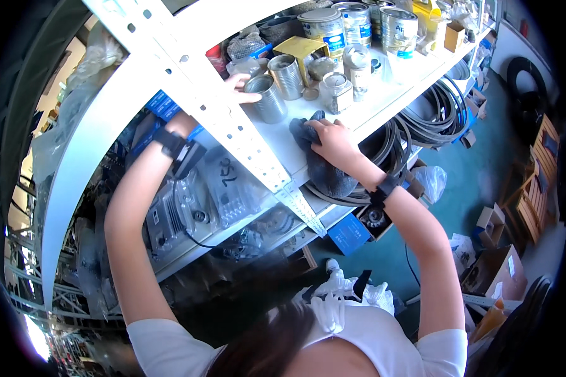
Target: The person wipes a variety of automotive components including a control unit, piping, and metal cylinders using a cloth while moving between storage shelves.
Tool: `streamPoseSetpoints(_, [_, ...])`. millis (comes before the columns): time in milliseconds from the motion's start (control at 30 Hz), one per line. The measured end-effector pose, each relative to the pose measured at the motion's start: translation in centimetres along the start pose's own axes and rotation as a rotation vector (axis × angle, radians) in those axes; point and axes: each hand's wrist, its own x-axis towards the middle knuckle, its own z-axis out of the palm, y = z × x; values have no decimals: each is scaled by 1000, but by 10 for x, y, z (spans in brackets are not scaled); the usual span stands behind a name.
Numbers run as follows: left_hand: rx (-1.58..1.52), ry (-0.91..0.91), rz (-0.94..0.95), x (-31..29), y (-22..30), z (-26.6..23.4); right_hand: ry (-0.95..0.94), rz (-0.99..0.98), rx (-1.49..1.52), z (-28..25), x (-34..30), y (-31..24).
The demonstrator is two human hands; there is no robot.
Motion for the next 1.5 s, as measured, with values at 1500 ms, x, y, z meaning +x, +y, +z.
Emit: streamPoseSetpoints(1500, [463, 187, -302, 47, -51, -6, 56, -52, 293, -12, 30, 7])
